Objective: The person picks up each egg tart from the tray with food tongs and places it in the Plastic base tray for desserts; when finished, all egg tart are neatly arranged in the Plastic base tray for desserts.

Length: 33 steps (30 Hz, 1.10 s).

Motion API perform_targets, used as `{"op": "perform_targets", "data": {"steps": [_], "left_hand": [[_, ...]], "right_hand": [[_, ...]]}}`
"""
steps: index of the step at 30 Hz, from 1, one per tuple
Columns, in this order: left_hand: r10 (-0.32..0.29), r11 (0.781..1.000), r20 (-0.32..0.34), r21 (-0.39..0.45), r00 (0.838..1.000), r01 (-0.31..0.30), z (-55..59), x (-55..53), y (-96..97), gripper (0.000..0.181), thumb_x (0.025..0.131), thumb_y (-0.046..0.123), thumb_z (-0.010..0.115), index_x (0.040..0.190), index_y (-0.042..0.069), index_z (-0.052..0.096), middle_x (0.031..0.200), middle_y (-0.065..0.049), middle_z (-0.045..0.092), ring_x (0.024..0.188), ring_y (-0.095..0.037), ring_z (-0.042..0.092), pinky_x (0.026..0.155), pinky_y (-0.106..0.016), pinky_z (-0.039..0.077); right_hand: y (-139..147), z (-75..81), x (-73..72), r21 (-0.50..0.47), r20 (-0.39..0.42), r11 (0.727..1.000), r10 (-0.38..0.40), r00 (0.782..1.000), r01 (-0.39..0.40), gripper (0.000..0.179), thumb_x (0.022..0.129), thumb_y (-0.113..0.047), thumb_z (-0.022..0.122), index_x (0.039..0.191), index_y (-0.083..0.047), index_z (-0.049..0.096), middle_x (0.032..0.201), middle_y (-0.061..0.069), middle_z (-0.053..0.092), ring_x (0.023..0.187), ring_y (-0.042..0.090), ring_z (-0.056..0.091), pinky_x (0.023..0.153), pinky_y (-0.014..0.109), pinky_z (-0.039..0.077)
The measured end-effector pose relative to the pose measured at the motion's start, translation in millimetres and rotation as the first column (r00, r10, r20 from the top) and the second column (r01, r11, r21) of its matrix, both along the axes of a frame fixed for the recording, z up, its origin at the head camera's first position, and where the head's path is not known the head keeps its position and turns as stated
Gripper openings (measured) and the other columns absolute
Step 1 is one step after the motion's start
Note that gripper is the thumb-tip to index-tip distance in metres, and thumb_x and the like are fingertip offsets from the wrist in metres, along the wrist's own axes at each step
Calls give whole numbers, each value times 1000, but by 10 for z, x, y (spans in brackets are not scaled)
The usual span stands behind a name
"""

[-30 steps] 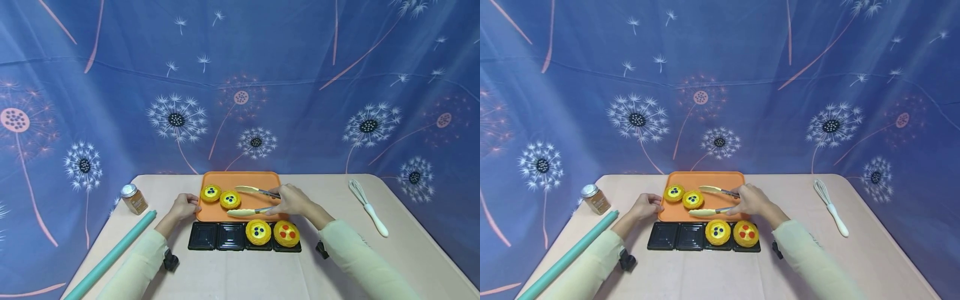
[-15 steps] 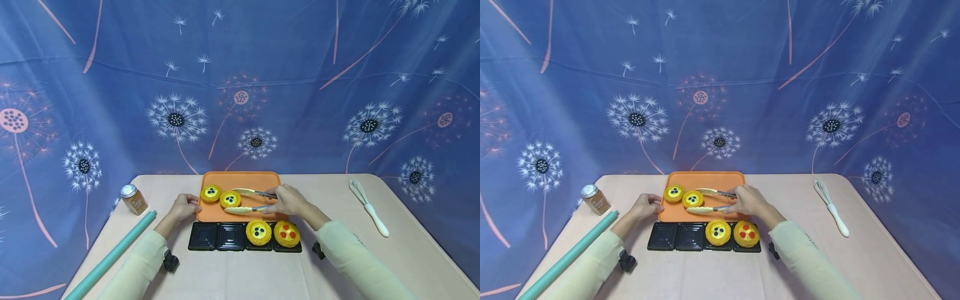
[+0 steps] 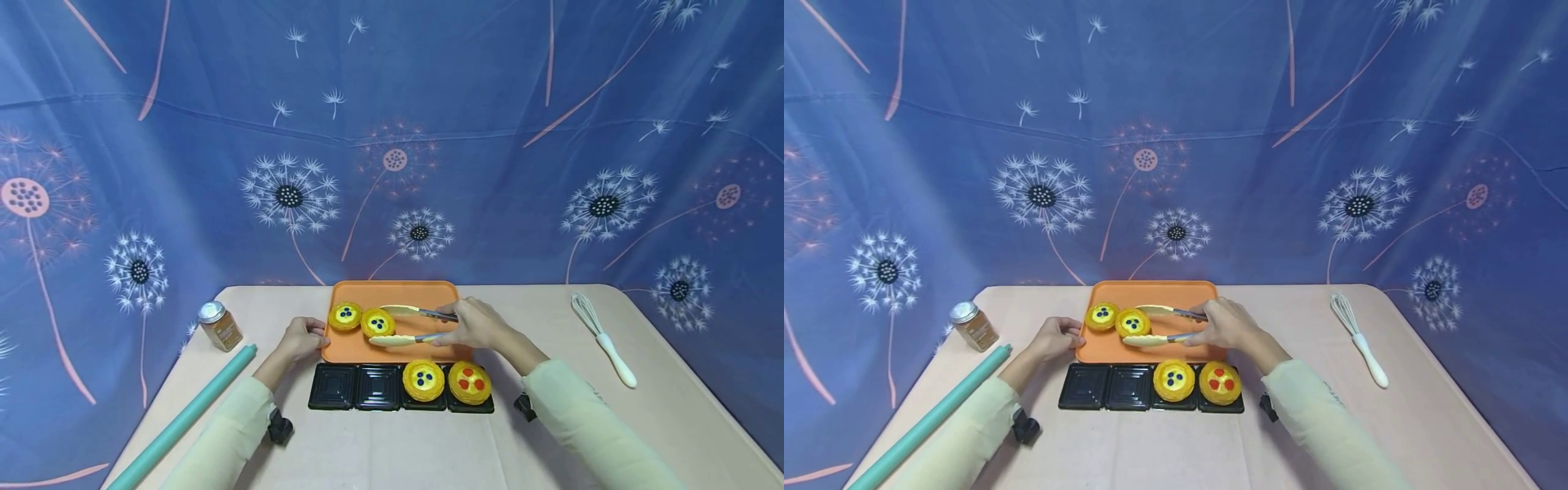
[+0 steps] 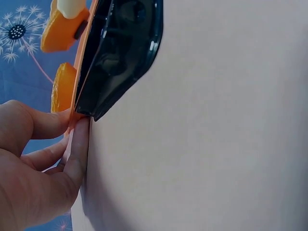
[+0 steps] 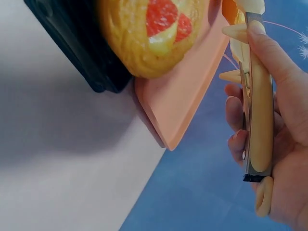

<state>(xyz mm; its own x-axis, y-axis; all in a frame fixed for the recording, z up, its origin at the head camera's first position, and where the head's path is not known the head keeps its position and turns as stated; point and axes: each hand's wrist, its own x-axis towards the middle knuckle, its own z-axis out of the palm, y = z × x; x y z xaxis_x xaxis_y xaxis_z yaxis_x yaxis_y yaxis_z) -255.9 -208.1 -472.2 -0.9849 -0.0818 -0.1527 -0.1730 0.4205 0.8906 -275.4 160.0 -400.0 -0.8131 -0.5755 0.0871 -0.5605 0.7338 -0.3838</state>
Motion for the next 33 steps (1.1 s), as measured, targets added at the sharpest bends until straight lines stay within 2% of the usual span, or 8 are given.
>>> {"op": "perform_targets", "data": {"steps": [3,6,11,13,15,22,28,33], "left_hand": [[3,1000,1,-2,1000,-3,1,7,-2,28,82,-8,71,109,-11,63,90,-14,62,77,-22,59,63,-27,54],[-1,1000,-4,-11,1000,1,8,16,-2,28,83,-8,70,109,-12,63,91,-15,61,77,-22,59,63,-27,53],[6,1000,7,-25,1000,-6,16,16,5,28,83,-7,71,110,-10,63,92,-15,62,79,-22,59,64,-27,53],[8,999,10,-31,1000,-7,18,10,7,28,83,-6,71,110,-10,64,93,-14,62,79,-22,59,65,-27,53],[3,999,7,-35,1000,-3,22,5,6,28,83,-6,71,110,-10,64,93,-15,62,79,-22,59,65,-27,54],[-3,1000,8,-25,1000,3,17,-34,-13,28,83,-6,70,110,-10,64,93,-15,62,79,-22,59,64,-27,53],[-5,1000,5,-27,1000,5,-2,-24,-10,28,83,-7,70,110,-10,63,93,-16,61,79,-22,59,64,-27,54],[2,999,9,-32,1000,-1,-5,-6,-5,28,83,-6,71,110,-10,63,93,-15,62,79,-22,59,64,-27,54]], "right_hand": [[28,49,21,11,-16,1000,16,1000,-16,71,73,-48,85,124,-2,69,103,9,74,64,14,62,52,26,38],[65,100,48,17,-25,999,28,999,-28,71,73,-49,85,123,-1,69,102,9,74,53,8,50,49,26,33],[117,193,113,37,-18,999,18,1000,-17,69,73,-48,86,122,-3,70,88,4,74,48,7,29,47,25,25],[133,234,145,49,-19,999,6,1000,-5,67,72,-47,86,122,-5,71,85,0,72,49,8,27,46,25,24],[144,275,176,58,-38,998,2,999,0,65,72,-47,86,121,-7,72,89,0,73,51,8,32,47,26,27],[147,412,322,92,-85,995,48,995,-40,65,72,-49,85,120,-7,72,66,-8,60,51,7,30,48,26,26],[117,458,479,121,-95,986,131,987,-119,63,72,-50,85,119,-8,73,98,-2,75,56,3,41,51,26,33],[103,483,580,129,-78,976,187,979,-177,61,74,-48,84,119,-8,73,99,-2,75,64,3,55,56,27,40]]}}
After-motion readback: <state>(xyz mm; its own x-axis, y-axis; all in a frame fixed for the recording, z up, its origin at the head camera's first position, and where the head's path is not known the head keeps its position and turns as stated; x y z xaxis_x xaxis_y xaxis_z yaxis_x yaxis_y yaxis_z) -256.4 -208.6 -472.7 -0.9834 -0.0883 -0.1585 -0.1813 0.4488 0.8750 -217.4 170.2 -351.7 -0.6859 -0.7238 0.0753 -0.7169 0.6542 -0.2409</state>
